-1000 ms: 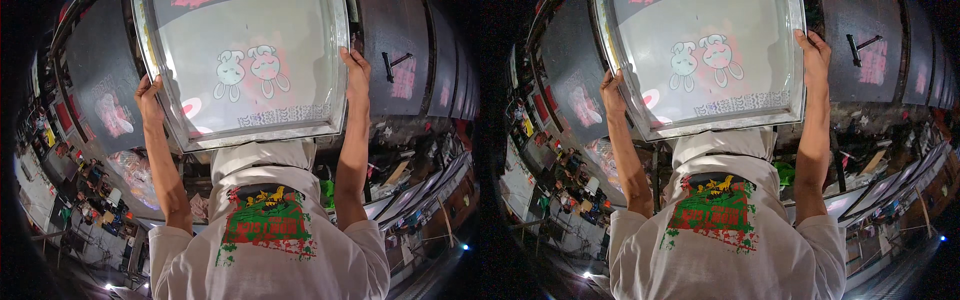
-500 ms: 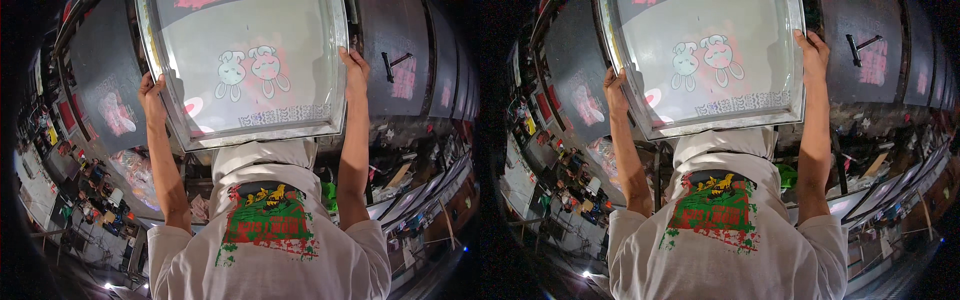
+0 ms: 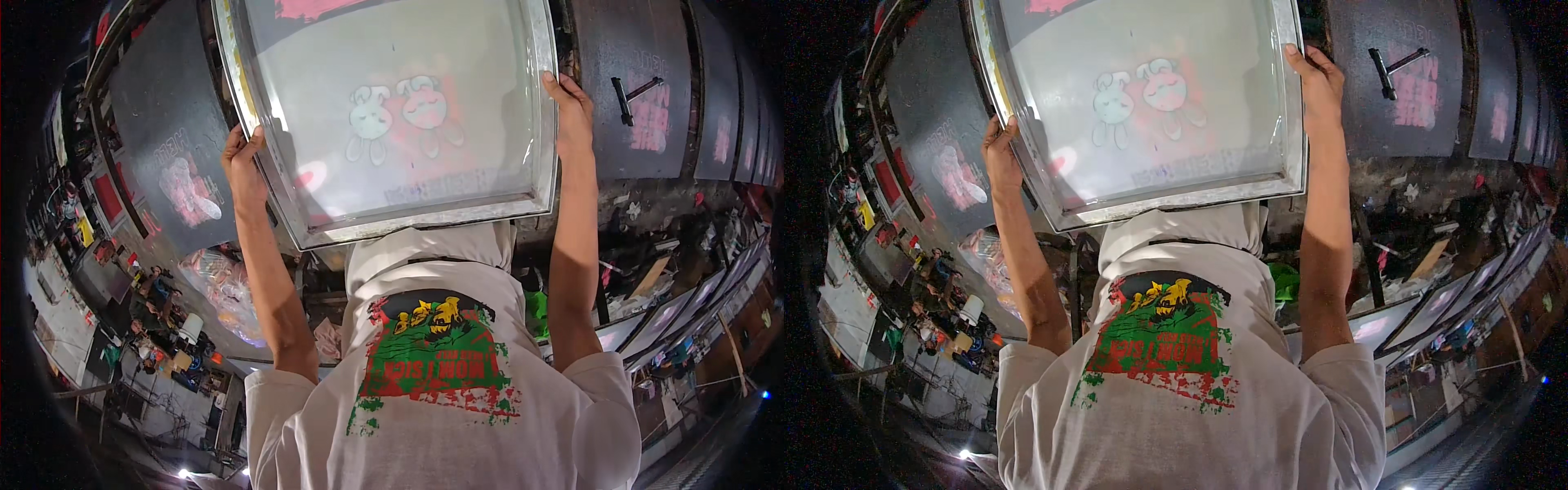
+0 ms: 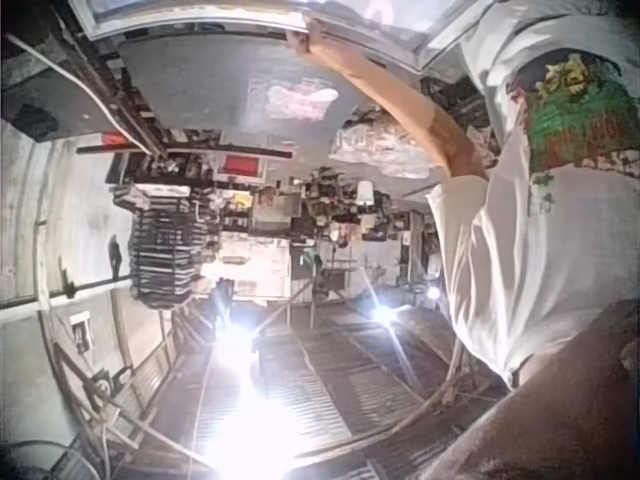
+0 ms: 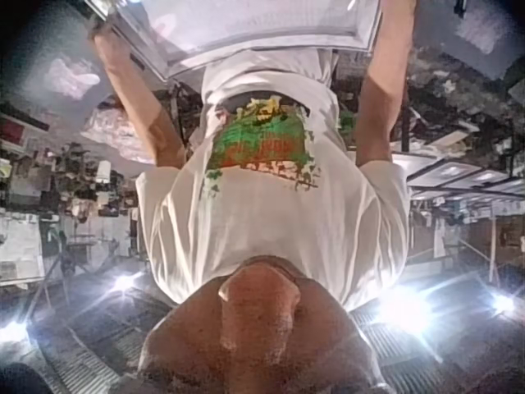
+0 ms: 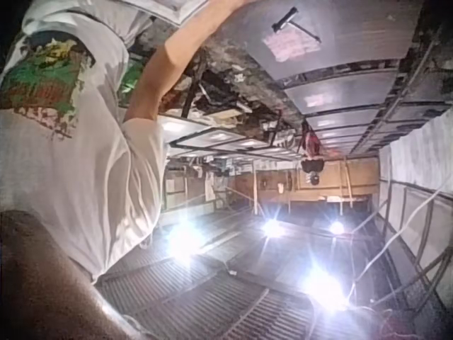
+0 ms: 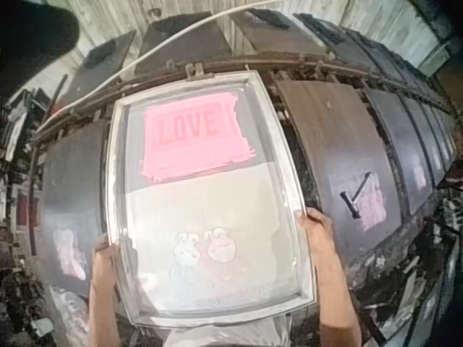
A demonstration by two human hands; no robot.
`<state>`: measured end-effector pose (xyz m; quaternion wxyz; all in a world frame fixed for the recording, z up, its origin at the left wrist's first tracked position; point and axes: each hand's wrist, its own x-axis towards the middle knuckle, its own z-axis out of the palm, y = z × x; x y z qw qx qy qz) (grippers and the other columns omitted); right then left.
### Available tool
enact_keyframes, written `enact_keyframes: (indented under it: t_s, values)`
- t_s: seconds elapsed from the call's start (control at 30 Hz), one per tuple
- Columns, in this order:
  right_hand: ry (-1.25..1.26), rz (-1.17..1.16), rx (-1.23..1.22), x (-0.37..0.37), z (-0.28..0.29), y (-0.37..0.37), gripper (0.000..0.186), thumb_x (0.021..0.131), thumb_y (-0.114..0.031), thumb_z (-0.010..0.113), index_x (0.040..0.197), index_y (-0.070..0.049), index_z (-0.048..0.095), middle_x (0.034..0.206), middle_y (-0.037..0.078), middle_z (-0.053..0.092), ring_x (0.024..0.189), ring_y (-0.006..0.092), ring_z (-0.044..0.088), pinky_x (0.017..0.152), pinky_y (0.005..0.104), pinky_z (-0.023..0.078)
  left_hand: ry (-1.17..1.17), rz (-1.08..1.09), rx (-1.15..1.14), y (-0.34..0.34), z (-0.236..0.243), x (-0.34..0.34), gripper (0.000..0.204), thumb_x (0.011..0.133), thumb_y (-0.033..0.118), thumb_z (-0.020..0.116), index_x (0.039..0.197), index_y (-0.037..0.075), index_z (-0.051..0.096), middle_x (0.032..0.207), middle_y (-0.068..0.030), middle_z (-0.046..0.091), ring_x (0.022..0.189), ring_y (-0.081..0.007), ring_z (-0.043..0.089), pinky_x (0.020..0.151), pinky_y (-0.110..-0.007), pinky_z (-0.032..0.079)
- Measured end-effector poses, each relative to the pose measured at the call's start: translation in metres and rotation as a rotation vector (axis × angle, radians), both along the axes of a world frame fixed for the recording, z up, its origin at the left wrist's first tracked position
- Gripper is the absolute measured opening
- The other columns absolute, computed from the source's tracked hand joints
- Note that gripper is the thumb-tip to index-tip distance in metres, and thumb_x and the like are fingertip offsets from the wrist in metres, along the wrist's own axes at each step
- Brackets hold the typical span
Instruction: Using a heat gun to dry ink on a shirt and aligning a screen printing frame on a pallet.
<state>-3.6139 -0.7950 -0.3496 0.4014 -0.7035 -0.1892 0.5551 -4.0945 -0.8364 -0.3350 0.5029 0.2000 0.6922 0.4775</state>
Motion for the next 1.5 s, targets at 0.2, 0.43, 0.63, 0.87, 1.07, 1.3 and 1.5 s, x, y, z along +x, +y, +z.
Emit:
enact_keyframes:
  t_s: [0.2, 0.43, 0.63, 0.87, 1.07, 1.3, 1.5]
  values:
    - [0.000, -0.019, 0.019, 0.000, -0.002, 0.001, 0.037, 0.080, -0.024, 0.079, 0.104, 0.000, 0.067, 0.093, 0.005, 0.067, 0.082, 0.0128, 0.060, 0.075, 0.0259, 0.047, -0.065, 0.006, 0.012, 0.001, -0.004, -0.005, 0.013, 0.088, 0.005, 0.067, 0.100, 0.001, 0.069, 0.086, -0.0008, 0.066, 0.078, -0.0102, 0.058, 0.071, -0.025, 0.045]
    - [-0.070, 0.013, 0.001, 0.000, -0.003, 0.002, 0.039, 0.080, -0.029, 0.081, 0.103, -0.001, 0.067, 0.092, 0.004, 0.067, 0.081, 0.0129, 0.060, 0.073, 0.0262, 0.047, -0.092, -0.010, 0.000, 0.002, -0.006, -0.007, 0.012, 0.087, 0.006, 0.069, 0.099, 0.001, 0.069, 0.088, -0.0029, 0.067, 0.079, -0.0118, 0.060, 0.071, -0.026, 0.048]
    - [-0.057, -0.004, 0.010, 0.001, -0.005, 0.003, 0.039, 0.079, -0.029, 0.081, 0.101, 0.000, 0.067, 0.090, 0.005, 0.067, 0.080, 0.0130, 0.061, 0.071, 0.0273, 0.049, -0.026, -0.009, 0.034, 0.001, -0.015, -0.013, 0.012, 0.086, 0.006, 0.070, 0.098, 0.001, 0.070, 0.087, -0.0018, 0.067, 0.077, -0.0110, 0.059, 0.071, -0.024, 0.046]
    - [-0.037, 0.000, 0.017, 0.001, -0.004, 0.003, 0.036, 0.079, -0.029, 0.081, 0.099, -0.001, 0.068, 0.090, 0.005, 0.067, 0.078, 0.0127, 0.060, 0.070, 0.0275, 0.049, -0.070, -0.012, 0.033, 0.002, -0.008, -0.007, 0.012, 0.085, 0.006, 0.071, 0.097, 0.002, 0.070, 0.084, -0.0003, 0.066, 0.075, -0.0094, 0.057, 0.069, -0.023, 0.044]
    - [-0.098, -0.004, 0.057, -0.004, -0.007, 0.002, 0.037, 0.080, -0.029, 0.081, 0.099, 0.000, 0.068, 0.090, 0.004, 0.066, 0.078, 0.0115, 0.058, 0.071, 0.0254, 0.046, -0.040, -0.018, 0.037, 0.002, -0.010, -0.008, 0.011, 0.086, 0.006, 0.071, 0.096, 0.003, 0.069, 0.083, 0.0001, 0.066, 0.074, -0.0088, 0.057, 0.068, -0.023, 0.044]
    - [-0.119, -0.011, 0.050, 0.001, -0.014, 0.000, 0.040, 0.079, -0.030, 0.081, 0.101, 0.001, 0.067, 0.089, 0.003, 0.065, 0.079, 0.0102, 0.055, 0.071, 0.0247, 0.044, -0.092, -0.091, 0.064, 0.004, -0.014, -0.017, 0.004, 0.091, 0.006, 0.064, 0.095, 0.004, 0.063, 0.088, -0.0053, 0.068, 0.077, -0.0134, 0.065, 0.064, -0.029, 0.054]
    - [-0.112, -0.015, 0.125, -0.005, -0.011, -0.001, 0.035, 0.081, -0.029, 0.079, 0.100, -0.001, 0.068, 0.089, 0.001, 0.064, 0.080, 0.0095, 0.054, 0.073, 0.0234, 0.042, -0.061, -0.078, 0.028, 0.007, -0.006, -0.010, 0.012, 0.086, 0.006, 0.069, 0.098, 0.003, 0.067, 0.086, -0.0007, 0.066, 0.075, -0.0094, 0.057, 0.069, -0.025, 0.046]
